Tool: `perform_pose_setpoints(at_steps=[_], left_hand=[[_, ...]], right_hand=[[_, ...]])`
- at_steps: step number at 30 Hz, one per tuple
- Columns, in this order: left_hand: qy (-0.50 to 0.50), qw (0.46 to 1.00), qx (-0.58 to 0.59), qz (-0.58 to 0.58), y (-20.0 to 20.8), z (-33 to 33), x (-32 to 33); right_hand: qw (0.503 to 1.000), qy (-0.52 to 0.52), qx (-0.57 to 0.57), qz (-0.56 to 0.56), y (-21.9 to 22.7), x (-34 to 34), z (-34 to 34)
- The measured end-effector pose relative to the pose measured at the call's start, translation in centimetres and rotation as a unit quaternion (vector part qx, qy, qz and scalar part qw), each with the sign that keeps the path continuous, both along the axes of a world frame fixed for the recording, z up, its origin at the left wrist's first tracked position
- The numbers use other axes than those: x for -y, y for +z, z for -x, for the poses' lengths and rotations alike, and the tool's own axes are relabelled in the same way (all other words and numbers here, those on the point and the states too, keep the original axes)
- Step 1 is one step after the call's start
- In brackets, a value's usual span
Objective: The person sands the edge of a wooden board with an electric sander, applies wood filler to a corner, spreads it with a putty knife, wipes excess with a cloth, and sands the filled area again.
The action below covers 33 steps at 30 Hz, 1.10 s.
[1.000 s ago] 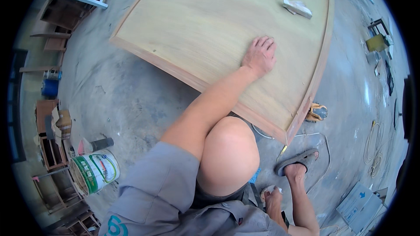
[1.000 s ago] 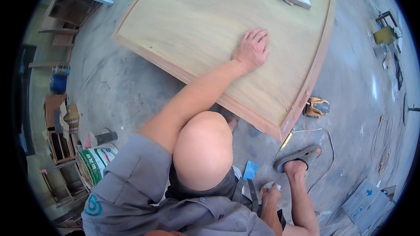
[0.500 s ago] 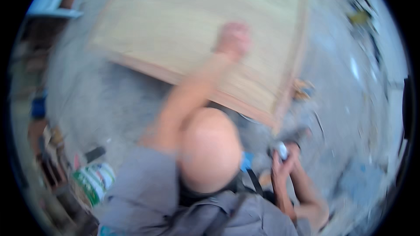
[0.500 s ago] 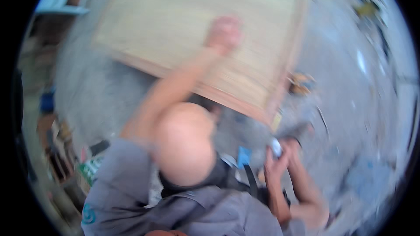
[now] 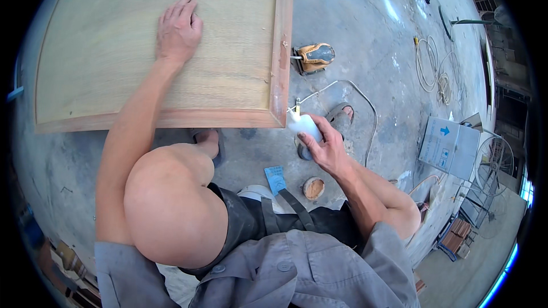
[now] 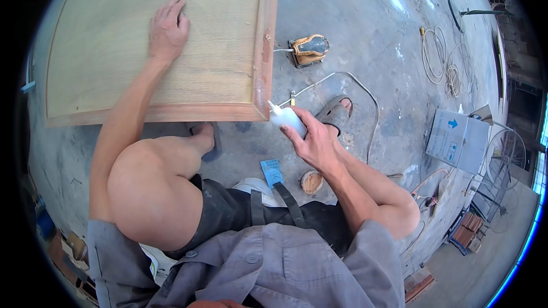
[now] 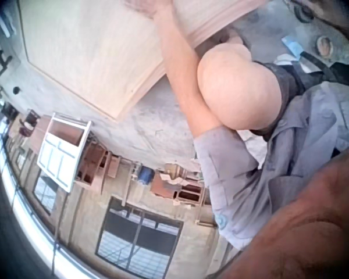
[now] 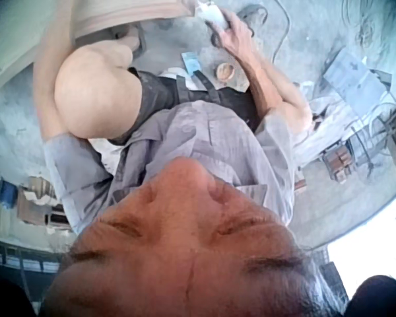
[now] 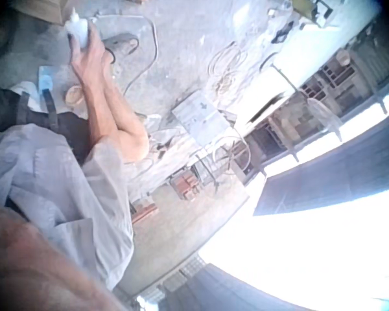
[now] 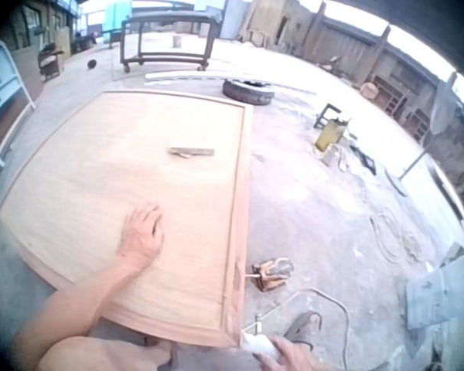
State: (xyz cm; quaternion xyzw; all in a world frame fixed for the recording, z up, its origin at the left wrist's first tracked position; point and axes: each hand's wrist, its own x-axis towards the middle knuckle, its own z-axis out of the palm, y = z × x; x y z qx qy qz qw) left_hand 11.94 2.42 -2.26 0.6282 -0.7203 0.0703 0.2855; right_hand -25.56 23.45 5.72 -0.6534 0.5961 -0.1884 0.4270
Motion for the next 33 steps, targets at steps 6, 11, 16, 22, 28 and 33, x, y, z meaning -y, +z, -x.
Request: perform_pose_setpoints(at_steps=[6, 11, 16, 22, 28, 33], left_hand=[[0.004, 1.000, 0.008, -0.003, 0.1, -0.1, -0.2], [0.002, 1.000, 0.004, -0.009, 0.3, 0.0, -0.2], [0.001, 1.000, 0.000, -0.007, 0.3, 0.1, -0.1], [-0.003, 1.000, -0.006, -0.024, 0.3, 0.0, -0.2], [-0.002, 1.000, 0.000, -0.017, -0.1, -0.2, -0.1], [0.006, 1.000, 0.012, -0.027, 0.0, -0.1, -0.2]], right_hand=[[0.999, 0.020, 0.031, -0.006, -0.2, 2.7, 0.4], [0.999, 0.037, 0.019, -0.022, 0.2, 3.9, 0.7], [0.998, 0.034, 0.012, -0.045, 0.8, 4.6, 0.3], [0.998, 0.035, 0.004, -0.057, 0.9, 5.0, 0.3], [0.998, 0.042, -0.002, -0.056, 1.4, 5.2, 0.1], [0.997, 0.050, -0.014, -0.062, 2.1, 5.5, 0.0]])
